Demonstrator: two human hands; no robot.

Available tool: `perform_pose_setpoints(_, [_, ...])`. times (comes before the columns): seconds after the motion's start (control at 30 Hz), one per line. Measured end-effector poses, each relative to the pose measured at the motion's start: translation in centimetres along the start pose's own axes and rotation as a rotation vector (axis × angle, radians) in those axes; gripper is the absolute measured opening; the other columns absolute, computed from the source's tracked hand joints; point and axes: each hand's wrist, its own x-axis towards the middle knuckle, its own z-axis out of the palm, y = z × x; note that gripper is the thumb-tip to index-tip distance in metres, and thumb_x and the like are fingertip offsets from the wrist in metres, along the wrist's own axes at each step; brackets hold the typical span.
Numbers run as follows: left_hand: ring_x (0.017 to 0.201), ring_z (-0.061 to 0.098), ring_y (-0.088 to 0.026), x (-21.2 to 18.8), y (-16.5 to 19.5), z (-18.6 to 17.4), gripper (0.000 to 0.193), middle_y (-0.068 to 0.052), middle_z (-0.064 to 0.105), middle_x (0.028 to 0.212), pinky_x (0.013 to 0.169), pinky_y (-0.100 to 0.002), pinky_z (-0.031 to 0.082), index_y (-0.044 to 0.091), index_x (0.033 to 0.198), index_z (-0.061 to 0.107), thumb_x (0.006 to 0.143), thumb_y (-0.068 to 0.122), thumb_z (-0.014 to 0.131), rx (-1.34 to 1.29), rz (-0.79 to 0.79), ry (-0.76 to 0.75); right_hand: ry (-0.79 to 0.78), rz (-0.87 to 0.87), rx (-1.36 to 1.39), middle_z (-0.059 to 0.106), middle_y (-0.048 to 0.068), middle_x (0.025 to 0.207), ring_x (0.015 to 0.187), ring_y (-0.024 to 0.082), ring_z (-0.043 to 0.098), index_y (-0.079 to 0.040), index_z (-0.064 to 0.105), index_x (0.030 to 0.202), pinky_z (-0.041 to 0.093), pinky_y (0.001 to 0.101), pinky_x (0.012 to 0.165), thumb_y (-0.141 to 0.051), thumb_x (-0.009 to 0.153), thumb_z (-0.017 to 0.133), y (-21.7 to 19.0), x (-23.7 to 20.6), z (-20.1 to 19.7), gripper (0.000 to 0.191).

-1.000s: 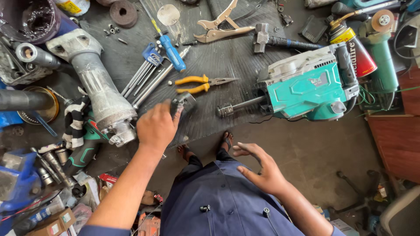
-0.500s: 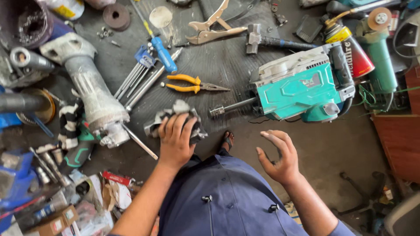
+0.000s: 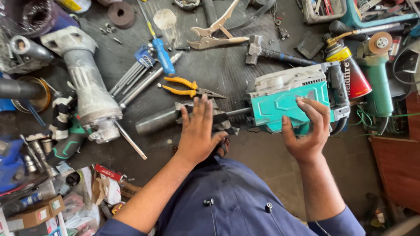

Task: The person repairs a teal rotary hammer on a cluttered workbench. They tap a shaft with a mallet, unscrew a part with a screwdriver, wipe the tool body and a metal component with a cloth, pour liquid from a bottle into the housing, and handle the housing and a wooden piece while working on the tool.

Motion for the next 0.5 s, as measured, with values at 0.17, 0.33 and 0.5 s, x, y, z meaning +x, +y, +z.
perform_pose_setpoints(0.17, [0.136,0.048,-0.039,0.2,0.4,2.1,0.08,-0.022,0.049,0.144,0.113,-0.049,0.042,-0.002,0.149,0.044,0.083,0.023,0.081,0.047,-0.02,0.054,-0.039,-0.007,-0.04,0.06,0.019,0.129,0.12,0.035,0.061,-0.001,0.054,0.132,0.052,0.0442,0.106,0.0,0.087,0.079,1.6,-0.2,-0.3,0.051])
perform_pose_setpoints(0.33, [0.115,0.059,-0.039,2.1,-1.3,2.7,0.066,-0.018,0.059,0.123,0.099,-0.049,0.049,0.002,0.13,0.055,0.076,0.024,0.085,-0.007,0.055,0.061,-0.188,0.15,-0.139,0.055,0.019,0.138,0.131,0.037,0.052,-0.002,0.055,0.138,0.043,0.0488,0.114,-0.014,0.089,0.08,2.8,-0.1,0.0,0.056])
perform_pose_setpoints(0.5, [0.105,0.067,-0.034,2.3,-3.0,0.7,0.067,-0.013,0.064,0.119,0.084,-0.041,0.057,0.006,0.13,0.058,0.069,0.016,0.083,-0.284,0.156,0.009,-0.295,0.051,-0.305,0.053,0.015,0.14,0.138,0.039,0.047,-0.004,0.057,0.138,0.03,0.0557,0.123,-0.028,0.095,0.073,3.1,0.1,0.8,0.052])
